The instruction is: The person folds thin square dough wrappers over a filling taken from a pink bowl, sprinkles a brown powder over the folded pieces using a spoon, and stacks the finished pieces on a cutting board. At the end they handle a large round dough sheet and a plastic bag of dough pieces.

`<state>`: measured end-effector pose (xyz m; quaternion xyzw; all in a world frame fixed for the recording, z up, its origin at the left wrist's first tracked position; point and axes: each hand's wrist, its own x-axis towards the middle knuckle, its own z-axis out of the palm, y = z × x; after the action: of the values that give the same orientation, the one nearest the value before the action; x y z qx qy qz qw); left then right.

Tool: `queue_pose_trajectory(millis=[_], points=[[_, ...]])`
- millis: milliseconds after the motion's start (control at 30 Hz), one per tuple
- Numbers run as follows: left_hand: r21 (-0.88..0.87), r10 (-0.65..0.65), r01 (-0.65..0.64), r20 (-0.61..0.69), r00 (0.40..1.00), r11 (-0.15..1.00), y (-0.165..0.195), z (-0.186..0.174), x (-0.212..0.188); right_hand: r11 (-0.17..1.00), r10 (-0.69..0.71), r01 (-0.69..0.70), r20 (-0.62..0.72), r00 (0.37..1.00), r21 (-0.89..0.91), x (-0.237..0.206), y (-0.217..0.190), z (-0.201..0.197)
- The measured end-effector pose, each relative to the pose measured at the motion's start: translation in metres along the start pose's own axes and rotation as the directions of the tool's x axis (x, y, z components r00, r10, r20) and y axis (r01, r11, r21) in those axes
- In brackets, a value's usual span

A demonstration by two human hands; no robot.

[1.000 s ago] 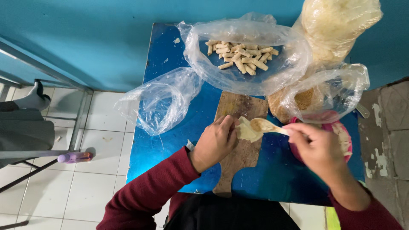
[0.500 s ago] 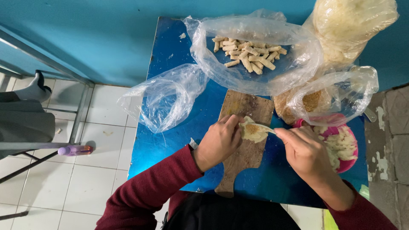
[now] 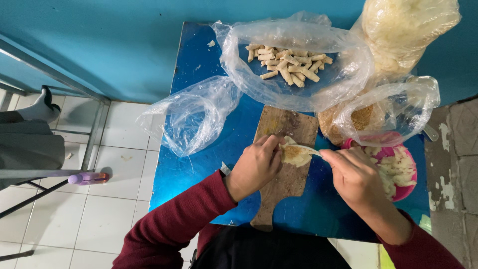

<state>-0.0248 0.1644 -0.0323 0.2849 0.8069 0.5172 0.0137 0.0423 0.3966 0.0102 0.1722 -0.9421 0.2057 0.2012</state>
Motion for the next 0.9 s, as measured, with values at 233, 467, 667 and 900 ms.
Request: queue_pose_trajectory(millis=[233,467,667,900], points=[[-0.005,0.029,-0.029,-0.028,0.999,1.000,0.000,0.001,0.000,0.994,0.109,-0.109,0.008,0.994,0.022,-0.001,0.000,-0.001],[0.009,0.053,-0.053,-0.048,0.997,0.999,0.000,0.003,0.000,0.991,0.130,-0.130,0.004,0.992,0.041,-0.006,0.006,0.004],[-0.038,0.066,-0.067,-0.028,0.997,0.997,0.002,0.002,0.000,0.841,0.509,-0.529,0.170,0.844,0.110,-0.019,0.034,-0.007],[-0.055,0.075,-0.076,-0.031,0.997,0.996,-0.002,0.004,0.001,0.745,0.663,-0.634,-0.127,0.738,0.208,-0.043,0.076,-0.059]])
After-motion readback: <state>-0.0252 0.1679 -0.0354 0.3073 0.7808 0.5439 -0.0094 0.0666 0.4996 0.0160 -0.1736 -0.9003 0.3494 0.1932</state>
